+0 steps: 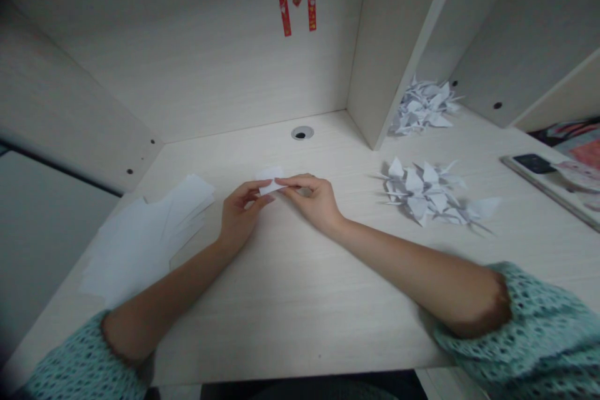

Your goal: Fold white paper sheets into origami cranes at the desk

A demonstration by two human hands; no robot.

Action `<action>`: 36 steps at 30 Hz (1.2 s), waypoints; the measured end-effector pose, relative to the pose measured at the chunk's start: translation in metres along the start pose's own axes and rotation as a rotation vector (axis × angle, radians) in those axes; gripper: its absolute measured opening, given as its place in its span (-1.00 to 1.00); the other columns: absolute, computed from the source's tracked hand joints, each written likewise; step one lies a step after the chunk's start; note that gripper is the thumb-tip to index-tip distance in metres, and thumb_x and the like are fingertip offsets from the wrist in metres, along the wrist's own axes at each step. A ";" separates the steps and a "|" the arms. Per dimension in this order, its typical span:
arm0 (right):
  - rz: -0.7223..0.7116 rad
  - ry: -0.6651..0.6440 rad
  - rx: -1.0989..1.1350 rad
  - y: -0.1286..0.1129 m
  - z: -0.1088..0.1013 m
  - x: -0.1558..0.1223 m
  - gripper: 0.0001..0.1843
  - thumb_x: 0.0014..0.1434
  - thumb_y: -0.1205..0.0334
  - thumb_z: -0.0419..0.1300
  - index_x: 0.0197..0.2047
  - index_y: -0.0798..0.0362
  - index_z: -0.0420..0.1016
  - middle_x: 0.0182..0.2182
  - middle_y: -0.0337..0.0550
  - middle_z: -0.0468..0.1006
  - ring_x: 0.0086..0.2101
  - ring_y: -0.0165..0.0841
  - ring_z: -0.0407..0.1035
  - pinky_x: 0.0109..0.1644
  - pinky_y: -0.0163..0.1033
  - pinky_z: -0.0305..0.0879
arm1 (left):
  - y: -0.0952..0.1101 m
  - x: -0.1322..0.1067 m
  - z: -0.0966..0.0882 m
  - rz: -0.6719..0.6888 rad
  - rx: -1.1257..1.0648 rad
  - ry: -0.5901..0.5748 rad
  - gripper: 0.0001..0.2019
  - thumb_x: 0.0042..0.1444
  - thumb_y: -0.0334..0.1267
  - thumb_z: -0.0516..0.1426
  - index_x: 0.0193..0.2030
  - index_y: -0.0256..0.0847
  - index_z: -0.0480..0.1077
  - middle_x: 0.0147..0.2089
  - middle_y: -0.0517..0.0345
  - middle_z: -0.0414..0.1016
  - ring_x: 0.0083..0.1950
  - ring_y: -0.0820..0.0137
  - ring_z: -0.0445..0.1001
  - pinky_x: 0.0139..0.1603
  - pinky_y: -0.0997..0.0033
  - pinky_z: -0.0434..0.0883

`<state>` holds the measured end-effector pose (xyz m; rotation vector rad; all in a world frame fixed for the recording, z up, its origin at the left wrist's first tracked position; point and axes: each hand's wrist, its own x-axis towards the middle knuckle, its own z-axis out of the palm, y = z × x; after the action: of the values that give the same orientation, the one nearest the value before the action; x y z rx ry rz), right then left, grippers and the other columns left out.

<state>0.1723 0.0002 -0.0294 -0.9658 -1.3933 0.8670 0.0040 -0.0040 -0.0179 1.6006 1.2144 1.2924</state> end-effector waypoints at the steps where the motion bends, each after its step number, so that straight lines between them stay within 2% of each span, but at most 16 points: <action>1: 0.002 0.000 -0.007 -0.001 0.000 0.000 -0.82 0.03 0.20 0.33 -0.24 -0.09 0.65 -0.30 -0.15 0.65 -0.27 -0.31 0.47 -0.14 -0.17 0.34 | 0.000 0.000 0.000 -0.004 0.017 0.006 -0.74 -0.05 -0.15 0.29 -0.17 -0.08 0.54 -0.18 0.14 0.55 -0.22 0.42 0.46 -0.23 0.46 0.37; 4: 0.014 -0.011 -0.001 -0.003 0.000 0.000 -0.81 0.01 0.18 0.35 -0.24 -0.09 0.65 -0.31 -0.15 0.65 -0.27 -0.30 0.47 -0.12 -0.16 0.34 | -0.001 0.000 0.000 -0.011 0.021 0.004 -0.73 -0.03 -0.15 0.28 -0.14 -0.05 0.55 -0.23 0.17 0.57 -0.26 0.43 0.46 -0.25 0.47 0.37; 11: 0.071 -0.071 0.060 -0.003 0.001 0.000 -0.80 -0.01 0.13 0.36 -0.26 -0.09 0.65 -0.24 -0.14 0.66 -0.24 -0.28 0.49 -0.09 -0.13 0.36 | 0.000 -0.001 -0.001 -0.043 0.035 0.036 -0.76 -0.03 -0.15 0.28 -0.17 -0.05 0.57 -0.19 0.15 0.58 -0.27 0.42 0.46 -0.23 0.44 0.38; 15: 0.111 -0.052 0.085 -0.002 0.002 0.001 -0.83 -0.02 0.11 0.35 -0.31 -0.07 0.65 -0.27 -0.15 0.67 -0.25 -0.28 0.51 -0.10 -0.14 0.39 | -0.001 0.000 -0.001 -0.024 0.055 0.008 -0.75 -0.05 -0.15 0.29 -0.18 -0.05 0.56 -0.17 0.14 0.58 -0.22 0.40 0.46 -0.23 0.43 0.37; 20: 0.154 -0.023 0.093 -0.001 0.003 0.002 -0.82 -0.02 0.10 0.34 -0.33 -0.04 0.65 -0.33 -0.15 0.67 -0.28 -0.27 0.53 -0.13 -0.16 0.40 | -0.007 0.002 -0.002 -0.068 0.007 -0.003 -0.75 0.01 -0.16 0.25 -0.13 -0.06 0.54 -0.20 0.15 0.58 -0.19 0.40 0.49 -0.19 0.44 0.37; 23: 0.155 -0.035 0.083 0.001 0.002 0.002 -0.83 -0.02 0.10 0.34 -0.33 -0.04 0.65 -0.33 -0.16 0.67 -0.29 -0.28 0.52 -0.13 -0.17 0.40 | -0.008 0.003 -0.003 -0.094 -0.053 -0.001 -0.79 0.05 -0.15 0.22 -0.18 -0.11 0.56 -0.22 0.14 0.60 -0.20 0.39 0.51 -0.15 0.40 0.38; 29: 0.139 -0.054 0.067 0.001 0.001 0.001 -0.79 -0.06 0.08 0.37 -0.32 -0.04 0.65 -0.33 -0.15 0.67 -0.30 -0.28 0.52 -0.14 -0.17 0.40 | -0.002 0.003 -0.001 -0.115 -0.097 0.068 -0.80 -0.01 -0.12 0.25 -0.29 -0.15 0.58 -0.27 0.12 0.62 -0.21 0.37 0.52 -0.09 0.35 0.39; 36: 0.179 -0.029 0.096 -0.006 0.002 0.001 -0.84 -0.07 0.08 0.37 -0.39 -0.06 0.66 -0.36 -0.17 0.67 -0.28 -0.26 0.54 -0.10 -0.14 0.43 | -0.005 0.002 0.000 -0.098 -0.111 0.076 -0.82 -0.04 -0.12 0.27 -0.32 -0.12 0.58 -0.28 0.13 0.62 -0.23 0.38 0.51 -0.12 0.36 0.40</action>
<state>0.1701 -0.0013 -0.0239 -1.0187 -1.2913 1.0751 0.0028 -0.0006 -0.0215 1.4077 1.2288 1.3446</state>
